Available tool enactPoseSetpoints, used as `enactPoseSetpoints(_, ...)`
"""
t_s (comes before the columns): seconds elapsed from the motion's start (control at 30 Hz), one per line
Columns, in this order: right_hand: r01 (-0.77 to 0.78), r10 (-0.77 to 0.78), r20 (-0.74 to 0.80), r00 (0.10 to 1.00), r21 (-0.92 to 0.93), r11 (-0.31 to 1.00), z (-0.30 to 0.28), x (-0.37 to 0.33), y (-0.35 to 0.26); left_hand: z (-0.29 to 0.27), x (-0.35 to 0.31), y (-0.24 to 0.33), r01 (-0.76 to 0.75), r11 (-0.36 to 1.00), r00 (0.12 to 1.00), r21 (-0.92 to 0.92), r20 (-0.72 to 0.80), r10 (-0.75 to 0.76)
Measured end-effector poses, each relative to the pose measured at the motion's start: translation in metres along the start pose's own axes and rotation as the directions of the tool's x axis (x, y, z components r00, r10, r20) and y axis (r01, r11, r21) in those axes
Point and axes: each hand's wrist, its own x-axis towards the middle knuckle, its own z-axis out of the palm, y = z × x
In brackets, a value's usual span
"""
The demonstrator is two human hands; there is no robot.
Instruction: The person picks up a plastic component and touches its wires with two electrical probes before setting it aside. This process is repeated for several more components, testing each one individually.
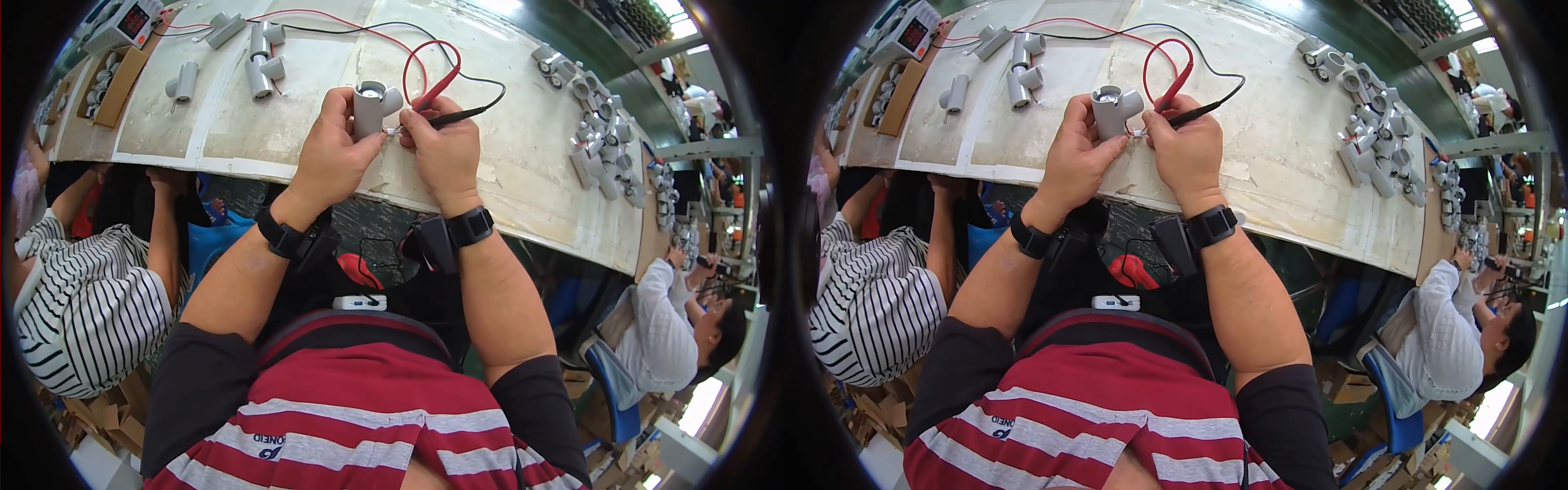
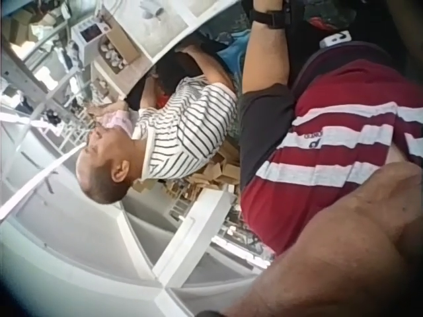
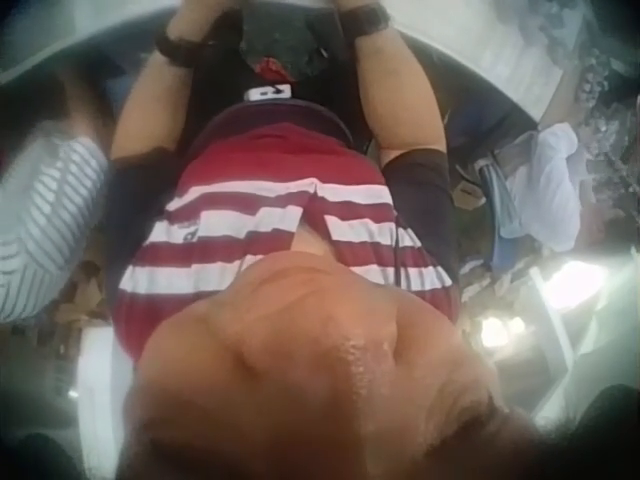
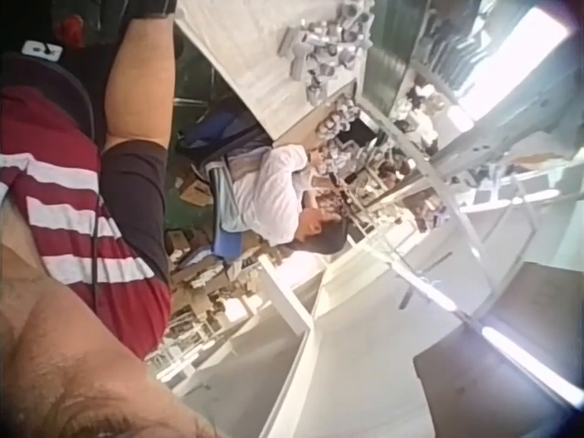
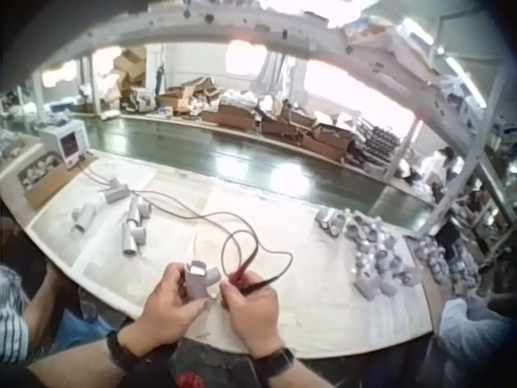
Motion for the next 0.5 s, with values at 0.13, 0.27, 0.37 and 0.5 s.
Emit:
enactPoseSetpoints(0.13,-0.014,0.014,0.005,1.000,0.009,1.000,-0.0004,-0.0008,-0.0013,0.0002,-0.0013,-0.0006,0.002,1.000,1.000,-0.024,0.003,-0.002)
enactPoseSetpoints(0.27,-0.021,0.021,0.004,1.000,0.016,1.000,0.0004,-0.0019,-0.0040,-0.0002,-0.0028,-0.0014,0.008,1.000,1.000,-0.026,0.006,-0.008)
enactPoseSetpoints(0.37,-0.022,0.022,0.002,1.000,0.025,0.999,-0.0008,-0.0003,-0.0036,0.0013,-0.0016,-0.0015,0.004,0.999,1.000,-0.033,0.010,-0.004)
enactPoseSetpoints(0.5,-0.023,0.023,0.000,1.000,0.040,0.999,0.0009,0.0009,-0.0012,0.0007,-0.0024,-0.0016,-0.003,0.999,1.000,-0.053,0.007,0.004)
